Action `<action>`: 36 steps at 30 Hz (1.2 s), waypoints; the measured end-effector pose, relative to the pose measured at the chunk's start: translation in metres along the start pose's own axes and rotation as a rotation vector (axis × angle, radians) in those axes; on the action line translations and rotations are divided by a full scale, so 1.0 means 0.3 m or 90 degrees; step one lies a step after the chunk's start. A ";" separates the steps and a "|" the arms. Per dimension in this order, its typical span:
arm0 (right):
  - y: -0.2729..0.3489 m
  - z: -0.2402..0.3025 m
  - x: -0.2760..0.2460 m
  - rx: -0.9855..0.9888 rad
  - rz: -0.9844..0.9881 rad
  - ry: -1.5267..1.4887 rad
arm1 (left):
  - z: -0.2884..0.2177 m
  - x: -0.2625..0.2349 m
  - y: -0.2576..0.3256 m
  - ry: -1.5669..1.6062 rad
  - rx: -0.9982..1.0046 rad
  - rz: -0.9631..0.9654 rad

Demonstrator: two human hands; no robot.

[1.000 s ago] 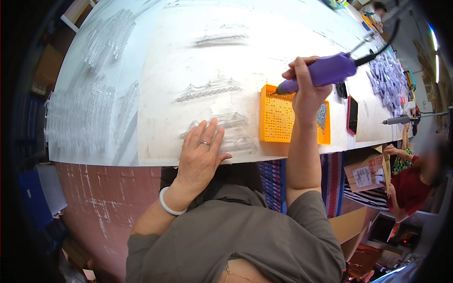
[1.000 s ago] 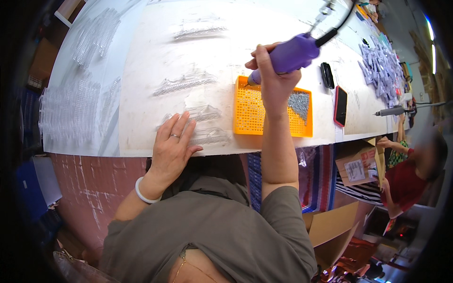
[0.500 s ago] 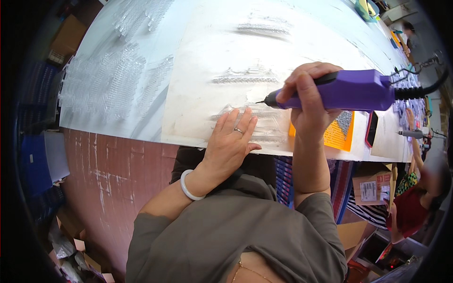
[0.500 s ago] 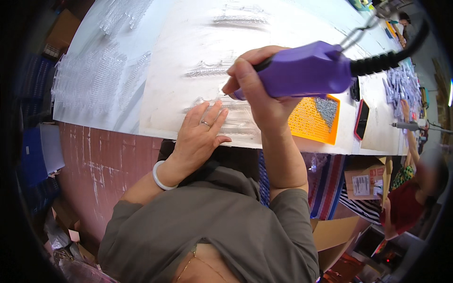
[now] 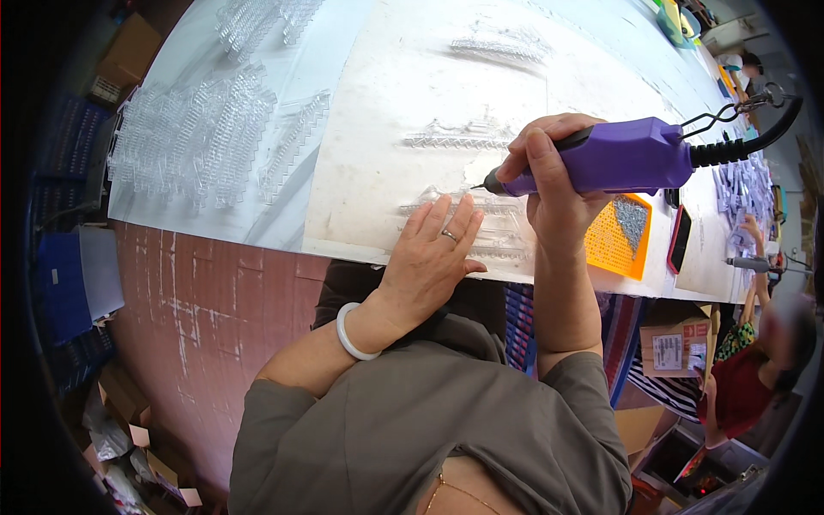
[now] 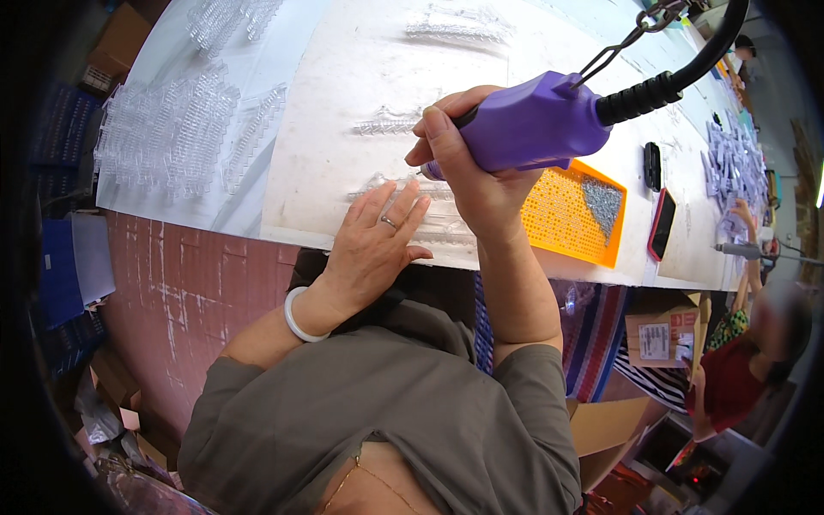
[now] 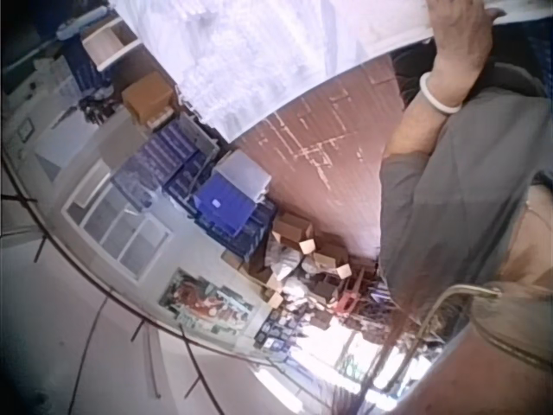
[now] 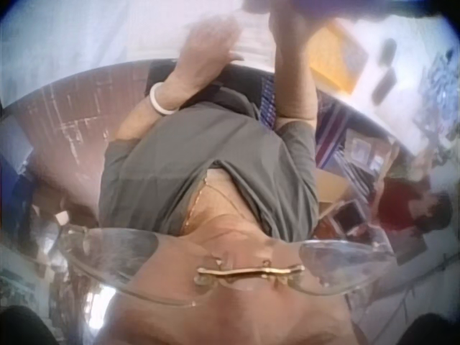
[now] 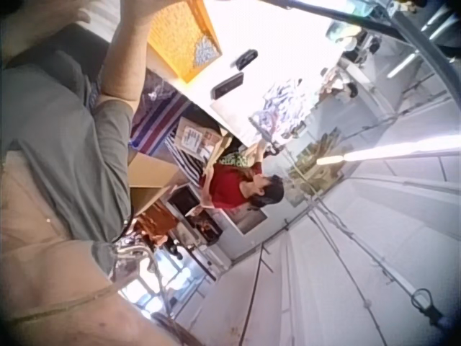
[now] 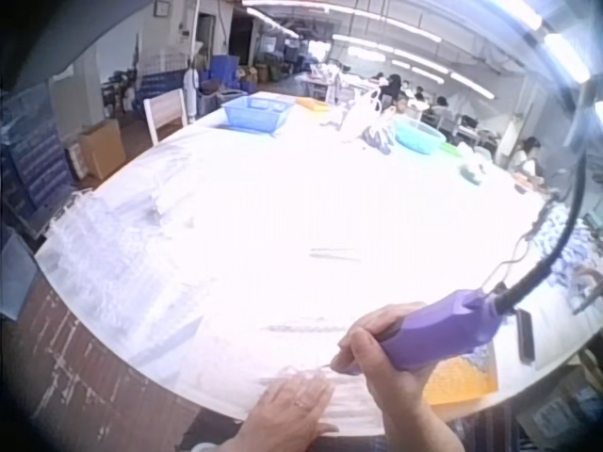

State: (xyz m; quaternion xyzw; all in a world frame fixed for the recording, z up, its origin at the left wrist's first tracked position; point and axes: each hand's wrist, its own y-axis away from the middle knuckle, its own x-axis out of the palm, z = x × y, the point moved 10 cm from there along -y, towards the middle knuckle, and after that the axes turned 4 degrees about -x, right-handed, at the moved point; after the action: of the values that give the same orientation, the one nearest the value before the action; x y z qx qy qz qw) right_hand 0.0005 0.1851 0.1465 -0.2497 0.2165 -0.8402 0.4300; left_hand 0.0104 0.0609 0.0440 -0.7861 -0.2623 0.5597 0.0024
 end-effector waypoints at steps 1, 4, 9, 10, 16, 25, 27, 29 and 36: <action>0.001 -0.003 0.000 0.002 0.003 0.007 | 0.000 0.001 0.000 0.002 0.000 -0.002; 0.008 -0.013 -0.004 0.020 0.000 0.011 | -0.003 -0.001 0.001 -0.001 0.003 -0.009; 0.012 -0.023 -0.001 0.036 0.001 0.027 | -0.003 0.005 0.002 -0.003 0.004 -0.005; 0.013 -0.030 -0.001 0.050 0.005 0.041 | -0.003 0.006 0.003 -0.006 0.005 -0.006; 0.004 -0.048 0.023 0.061 0.013 0.016 | -0.003 0.006 0.003 -0.009 0.007 -0.005; -0.002 -0.080 0.071 0.096 0.090 0.081 | 0.001 0.012 0.001 0.001 0.005 -0.015; -0.015 -0.087 0.084 0.102 0.094 0.064 | 0.005 0.008 -0.001 0.006 0.009 -0.021; -0.020 -0.075 0.082 0.105 0.095 0.051 | 0.000 0.003 0.000 0.013 0.017 -0.026; -0.099 0.176 -0.167 -0.132 -0.079 0.020 | -0.007 -0.014 -0.011 0.010 0.008 0.014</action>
State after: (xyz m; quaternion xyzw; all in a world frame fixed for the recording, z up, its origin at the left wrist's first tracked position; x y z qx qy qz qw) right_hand 0.0395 0.2350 0.1933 -0.2927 0.2931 -0.8420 0.3457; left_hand 0.0098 0.0627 0.0494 -0.7933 -0.2500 0.5552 0.0030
